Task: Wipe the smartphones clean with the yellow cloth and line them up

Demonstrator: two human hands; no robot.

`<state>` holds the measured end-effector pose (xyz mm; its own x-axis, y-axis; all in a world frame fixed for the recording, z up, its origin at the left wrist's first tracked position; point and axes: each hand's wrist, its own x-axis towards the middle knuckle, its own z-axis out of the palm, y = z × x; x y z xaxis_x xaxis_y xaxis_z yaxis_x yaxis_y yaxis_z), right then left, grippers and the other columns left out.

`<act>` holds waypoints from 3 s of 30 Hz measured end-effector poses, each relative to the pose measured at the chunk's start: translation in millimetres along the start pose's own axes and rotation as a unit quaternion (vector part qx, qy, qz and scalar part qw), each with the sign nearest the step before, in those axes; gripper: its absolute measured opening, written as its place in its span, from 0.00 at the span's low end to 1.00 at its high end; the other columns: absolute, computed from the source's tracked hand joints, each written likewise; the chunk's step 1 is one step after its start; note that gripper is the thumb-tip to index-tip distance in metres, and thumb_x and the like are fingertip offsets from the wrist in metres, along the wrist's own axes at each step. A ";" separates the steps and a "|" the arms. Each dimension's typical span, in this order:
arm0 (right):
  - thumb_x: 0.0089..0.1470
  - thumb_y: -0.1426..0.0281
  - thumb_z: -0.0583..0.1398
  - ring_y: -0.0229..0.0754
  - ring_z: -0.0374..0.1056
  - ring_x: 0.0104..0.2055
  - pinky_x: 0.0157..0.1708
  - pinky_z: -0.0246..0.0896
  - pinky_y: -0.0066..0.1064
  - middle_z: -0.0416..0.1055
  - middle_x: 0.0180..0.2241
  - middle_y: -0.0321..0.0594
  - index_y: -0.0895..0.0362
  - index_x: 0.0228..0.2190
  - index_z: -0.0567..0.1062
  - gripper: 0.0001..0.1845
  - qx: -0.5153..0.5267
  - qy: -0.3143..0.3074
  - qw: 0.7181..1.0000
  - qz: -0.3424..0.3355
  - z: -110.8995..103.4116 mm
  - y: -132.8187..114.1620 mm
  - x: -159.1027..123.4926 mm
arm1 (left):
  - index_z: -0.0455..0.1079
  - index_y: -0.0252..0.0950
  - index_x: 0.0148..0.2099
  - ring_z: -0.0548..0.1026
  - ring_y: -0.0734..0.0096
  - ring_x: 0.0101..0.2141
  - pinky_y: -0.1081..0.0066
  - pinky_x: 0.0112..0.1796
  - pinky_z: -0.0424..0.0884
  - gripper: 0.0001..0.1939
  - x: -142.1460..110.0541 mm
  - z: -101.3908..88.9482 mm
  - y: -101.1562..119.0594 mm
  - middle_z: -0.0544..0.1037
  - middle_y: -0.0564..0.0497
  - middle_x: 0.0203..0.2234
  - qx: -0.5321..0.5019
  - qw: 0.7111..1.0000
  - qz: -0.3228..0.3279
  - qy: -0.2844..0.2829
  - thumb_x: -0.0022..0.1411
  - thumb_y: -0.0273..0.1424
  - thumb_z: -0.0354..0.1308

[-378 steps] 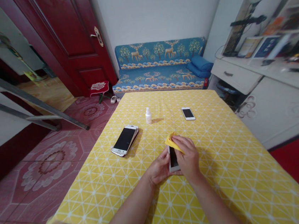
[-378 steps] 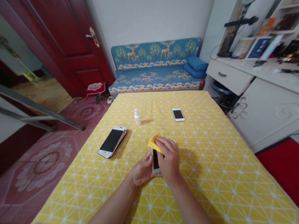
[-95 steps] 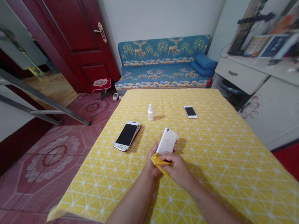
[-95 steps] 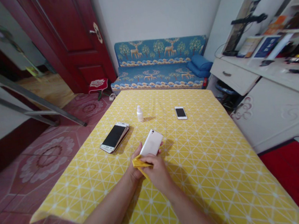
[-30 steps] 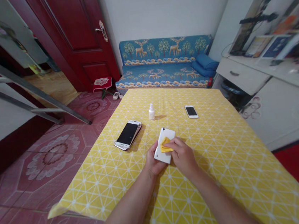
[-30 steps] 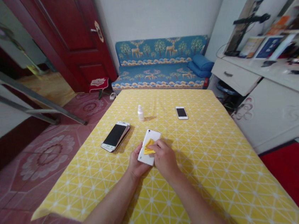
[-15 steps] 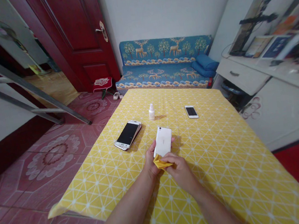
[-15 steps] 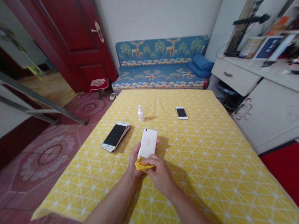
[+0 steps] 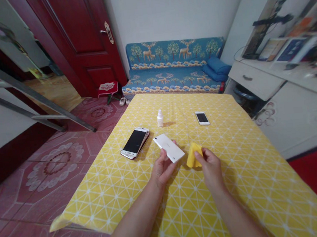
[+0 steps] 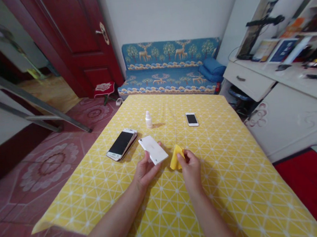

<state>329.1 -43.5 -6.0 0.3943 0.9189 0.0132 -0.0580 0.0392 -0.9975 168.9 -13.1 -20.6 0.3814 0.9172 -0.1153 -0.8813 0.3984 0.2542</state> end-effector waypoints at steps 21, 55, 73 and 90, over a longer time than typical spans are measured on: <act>0.50 0.65 0.62 0.43 0.69 0.35 0.36 0.65 0.32 0.74 0.32 0.39 0.56 0.32 0.76 0.09 -0.066 -0.092 0.992 -0.054 40.6 -21.3 -38.3 | 0.61 0.39 0.61 0.77 0.69 0.43 0.69 0.51 0.67 0.28 1.3 -0.1 -1.8 0.77 0.47 0.46 0.039 0.997 0.048 0.037 0.59 0.26 0.61; 0.56 0.83 0.49 0.40 0.68 0.40 0.37 0.66 0.31 0.69 0.37 0.41 0.51 0.43 0.75 0.23 -0.243 -0.167 0.865 -0.406 8.4 -36.3 -36.4 | 0.72 0.31 0.39 0.72 0.79 0.23 0.79 0.28 0.69 0.12 -0.2 3.4 -6.5 0.75 0.52 0.26 0.174 0.985 0.020 -0.005 0.53 0.30 0.67; 0.49 0.85 0.48 0.41 0.67 0.40 0.41 0.63 0.32 0.67 0.36 0.40 0.55 0.38 0.75 0.23 -0.330 -0.138 0.862 -0.360 4.9 -55.3 17.6 | 0.64 0.35 0.61 0.75 0.73 0.31 0.76 0.32 0.68 0.35 -6.5 6.9 -8.9 0.78 0.42 0.42 0.272 0.957 -0.044 -0.093 0.52 0.35 0.68; 0.49 0.77 0.57 0.41 0.68 0.41 0.42 0.63 0.32 0.71 0.36 0.39 0.55 0.33 0.75 0.10 -0.154 -0.053 0.945 -0.283 6.2 -66.2 26.8 | 0.66 0.38 0.60 0.72 0.76 0.31 0.79 0.32 0.63 0.32 -4.5 1.2 -8.4 0.77 0.45 0.45 0.280 0.955 -0.049 -0.087 0.54 0.37 0.66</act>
<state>337.7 -19.1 60.8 0.1870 0.8200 0.5409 0.4113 0.4346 -0.8012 174.9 -20.6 -21.0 0.5385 0.8425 -0.0161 -0.5693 0.3778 0.7302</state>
